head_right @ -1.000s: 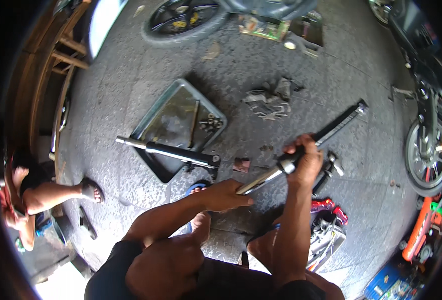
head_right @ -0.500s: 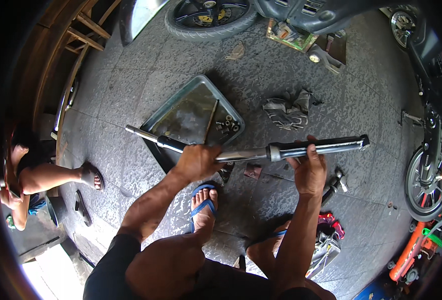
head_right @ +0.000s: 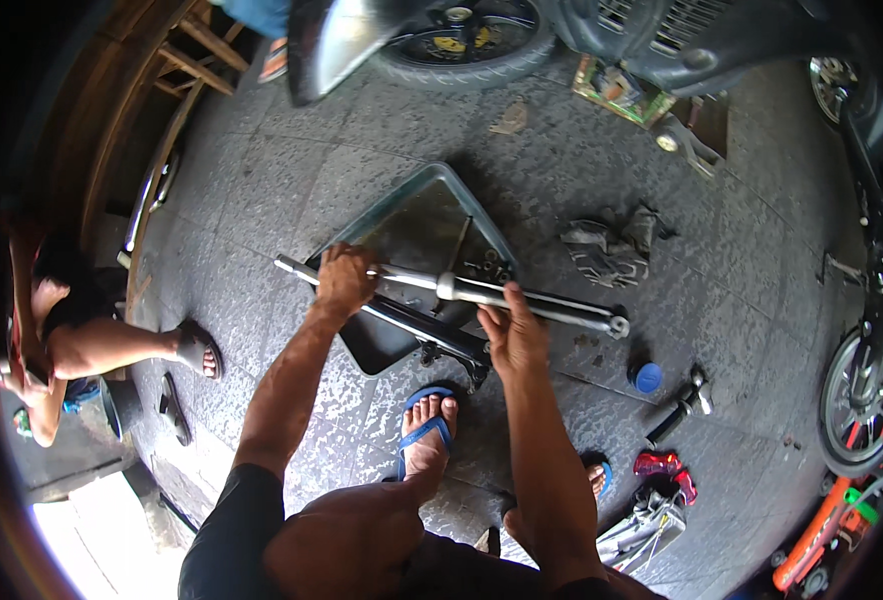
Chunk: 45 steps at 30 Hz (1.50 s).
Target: The person sits on the floor of a workshop and assembles a motorcycle shock absorber. They insert a metal rod into a cylindrical housing, use a hammer to tap a component into place, and apply red lubricant from a bottle into the assembly. The person then uses a screwdriver to tighten a bolt on the part.
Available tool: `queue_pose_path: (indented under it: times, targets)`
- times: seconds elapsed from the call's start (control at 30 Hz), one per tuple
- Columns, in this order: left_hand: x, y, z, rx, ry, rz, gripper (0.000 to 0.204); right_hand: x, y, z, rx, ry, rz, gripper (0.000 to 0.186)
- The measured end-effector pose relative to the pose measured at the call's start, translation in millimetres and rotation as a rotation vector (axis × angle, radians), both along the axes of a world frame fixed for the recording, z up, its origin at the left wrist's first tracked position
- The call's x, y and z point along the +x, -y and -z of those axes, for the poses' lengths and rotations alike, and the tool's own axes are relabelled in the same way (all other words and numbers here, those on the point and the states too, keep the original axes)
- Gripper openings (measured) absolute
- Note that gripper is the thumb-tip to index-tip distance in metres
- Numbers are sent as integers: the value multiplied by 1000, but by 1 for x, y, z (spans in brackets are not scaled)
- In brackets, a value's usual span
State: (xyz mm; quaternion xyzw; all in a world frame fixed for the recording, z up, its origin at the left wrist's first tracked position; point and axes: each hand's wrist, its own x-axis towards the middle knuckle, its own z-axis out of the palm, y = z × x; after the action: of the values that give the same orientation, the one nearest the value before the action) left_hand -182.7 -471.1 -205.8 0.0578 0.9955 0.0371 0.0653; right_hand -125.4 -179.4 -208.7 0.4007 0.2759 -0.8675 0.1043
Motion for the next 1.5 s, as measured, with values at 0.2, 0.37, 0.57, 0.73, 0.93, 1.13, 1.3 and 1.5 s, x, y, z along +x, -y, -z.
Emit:
queue_pose_path:
  times: [0.2, 0.37, 0.57, 0.73, 0.93, 1.13, 1.3, 1.5]
  targets:
    - [1, 16, -14, 78, -25, -50, 29, -9, 15, 2, -47, -11, -35, 30]
    - [-4, 20, -13, -9, -183, -103, 26, -17, 34, -4, -87, 50, -9, 27]
    - [-16, 58, 17, -11, -234, -223, 21, -35, 83, 31, -240, 162, -20, 31]
    - [-15, 62, 20, -31, -140, -243, 33, -42, 116, 29, -207, 263, 71, 38]
    - [-21, 71, 34, 5, -127, -165, 21, -31, 96, 23, -268, 198, -180, 32]
    - [-21, 65, 28, 8, -73, -50, 38, 28, -75, -62, 237, -110, -742, 35]
    - [-23, 68, 32, 52, -194, 58, 33, 148, -299, -66, 824, 41, -894, 16]
    - [-5, -38, -25, 523, -185, 94, 22, 269, -373, -31, 1114, 725, -588, 42]
